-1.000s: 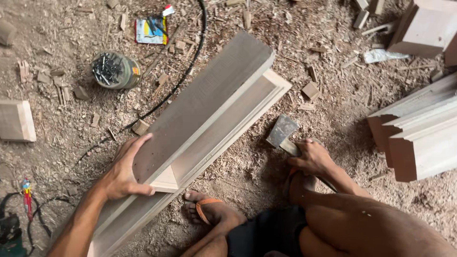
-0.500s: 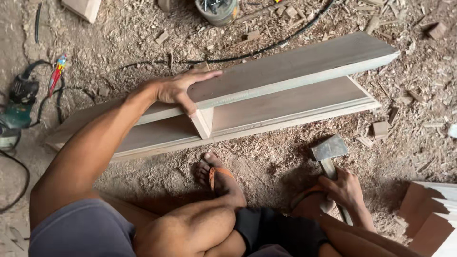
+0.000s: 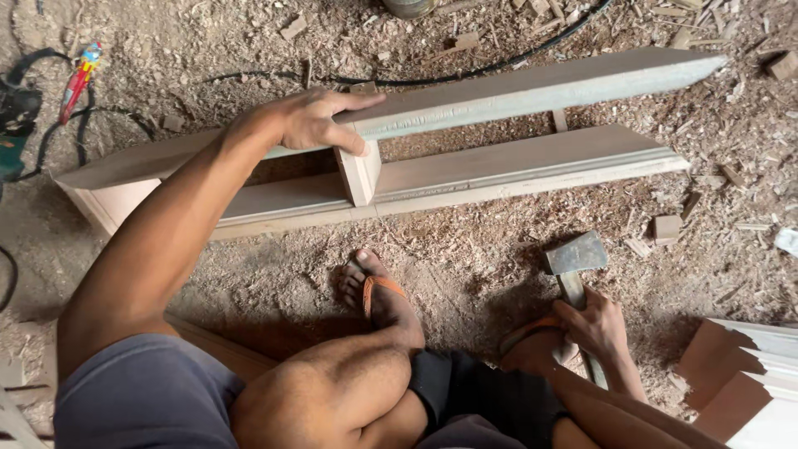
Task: The person sits on the workshop floor and hammers nails into wooden frame assemblies using a small hatchet-style hammer. They hold each frame steady with one hand, drive nails at the corners, reposition the frame, and set it aside while reaching for the next piece.
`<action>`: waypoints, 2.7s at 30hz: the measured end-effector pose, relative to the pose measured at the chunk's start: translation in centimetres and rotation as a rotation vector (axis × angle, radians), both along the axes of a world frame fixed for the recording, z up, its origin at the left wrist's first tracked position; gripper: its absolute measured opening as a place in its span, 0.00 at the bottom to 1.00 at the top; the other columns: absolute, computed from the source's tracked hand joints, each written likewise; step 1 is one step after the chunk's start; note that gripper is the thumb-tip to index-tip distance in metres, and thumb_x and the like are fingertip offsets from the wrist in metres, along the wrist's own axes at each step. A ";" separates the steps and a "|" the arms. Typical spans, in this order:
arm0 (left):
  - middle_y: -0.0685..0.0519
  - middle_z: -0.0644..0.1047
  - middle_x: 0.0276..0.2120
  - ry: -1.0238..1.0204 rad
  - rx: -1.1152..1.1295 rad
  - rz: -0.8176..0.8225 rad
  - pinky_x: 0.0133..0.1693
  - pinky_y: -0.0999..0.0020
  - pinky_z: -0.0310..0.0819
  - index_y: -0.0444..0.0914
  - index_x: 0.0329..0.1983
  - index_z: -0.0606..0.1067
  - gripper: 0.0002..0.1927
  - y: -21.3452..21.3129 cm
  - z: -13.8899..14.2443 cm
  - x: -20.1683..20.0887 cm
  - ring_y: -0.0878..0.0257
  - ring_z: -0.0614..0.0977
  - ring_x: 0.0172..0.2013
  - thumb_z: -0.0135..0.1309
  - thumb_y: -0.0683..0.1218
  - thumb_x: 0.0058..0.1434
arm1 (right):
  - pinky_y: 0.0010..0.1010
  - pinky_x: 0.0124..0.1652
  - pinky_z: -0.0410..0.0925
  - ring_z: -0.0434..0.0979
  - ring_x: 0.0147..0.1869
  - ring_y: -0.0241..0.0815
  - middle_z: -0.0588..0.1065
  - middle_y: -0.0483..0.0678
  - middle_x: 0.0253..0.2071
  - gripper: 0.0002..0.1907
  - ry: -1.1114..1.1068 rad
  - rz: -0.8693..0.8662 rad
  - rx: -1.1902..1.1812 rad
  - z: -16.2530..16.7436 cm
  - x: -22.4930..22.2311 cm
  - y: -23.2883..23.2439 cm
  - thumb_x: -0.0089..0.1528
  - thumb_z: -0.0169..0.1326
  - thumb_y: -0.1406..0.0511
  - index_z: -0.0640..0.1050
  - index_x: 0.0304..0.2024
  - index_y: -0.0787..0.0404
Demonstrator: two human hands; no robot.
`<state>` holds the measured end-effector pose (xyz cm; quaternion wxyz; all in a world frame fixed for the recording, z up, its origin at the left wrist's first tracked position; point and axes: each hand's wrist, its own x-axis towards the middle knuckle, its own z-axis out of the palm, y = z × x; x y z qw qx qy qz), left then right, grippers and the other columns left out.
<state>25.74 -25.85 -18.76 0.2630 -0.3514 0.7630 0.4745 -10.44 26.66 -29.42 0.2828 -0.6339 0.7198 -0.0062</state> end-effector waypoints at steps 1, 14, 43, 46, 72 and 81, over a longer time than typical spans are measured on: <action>0.44 0.73 0.62 -0.017 -0.051 -0.005 0.63 0.51 0.66 0.55 0.77 0.58 0.54 0.2 0.0 -0.2 0.48 0.77 0.59 0.59 0.64 0.43 | 0.41 0.25 0.72 0.78 0.30 0.51 0.74 0.50 0.34 0.20 0.014 0.051 -0.063 0.3 0.1 -0.2 0.43 0.67 0.65 0.83 0.37 0.39; 0.41 0.83 0.40 0.130 -0.479 -0.023 0.47 0.53 0.78 0.51 0.66 0.75 0.33 3.4 0.7 -4.0 0.46 0.85 0.39 0.61 0.49 0.53 | 0.33 0.24 0.71 0.79 0.27 0.46 0.77 0.48 0.28 0.09 -0.174 -0.449 0.279 1.5 0.0 -0.4 0.55 0.67 0.60 0.78 0.32 0.49; 0.44 0.81 0.53 -0.488 -0.355 -0.150 0.57 0.51 0.74 0.52 0.65 0.73 0.37 7.1 -3.5 2.1 0.43 0.80 0.56 0.63 0.62 0.51 | 0.47 0.33 0.73 0.79 0.28 0.52 0.78 0.53 0.25 0.22 -0.341 -0.575 0.221 2.1 -2.4 0.2 0.55 0.59 0.49 0.79 0.34 0.62; 0.39 0.80 0.53 -0.295 -0.332 -0.089 0.57 0.51 0.74 0.44 0.64 0.72 0.40 7.4 -6.5 3.0 0.42 0.80 0.55 0.64 0.63 0.50 | 0.51 0.34 0.72 0.79 0.29 0.59 0.75 0.57 0.25 0.24 -0.285 -0.623 0.199 5.3 -2.4 -0.6 0.57 0.60 0.48 0.77 0.35 0.64; 0.31 0.78 0.54 0.487 -0.548 -0.092 0.48 0.46 0.77 0.34 0.71 0.65 0.44 14.8 1.4 -23.5 0.36 0.82 0.49 0.62 0.59 0.55 | 0.44 0.48 0.66 0.68 0.54 0.54 0.69 0.68 0.57 0.51 -0.121 -1.610 -0.309 8.4 -38.3 6.0 0.59 0.77 0.47 0.64 0.63 0.75; 0.35 0.78 0.36 0.222 -0.581 -0.163 0.36 0.44 0.74 0.33 0.49 0.70 0.33 12.8 0.3 -24.7 0.40 0.81 0.34 0.62 0.63 0.53 | 0.37 0.35 0.79 0.85 0.41 0.57 0.79 0.66 0.47 0.15 0.110 -0.436 -0.883 14.7 -30.0 -4.8 0.76 0.54 0.74 0.61 0.56 0.72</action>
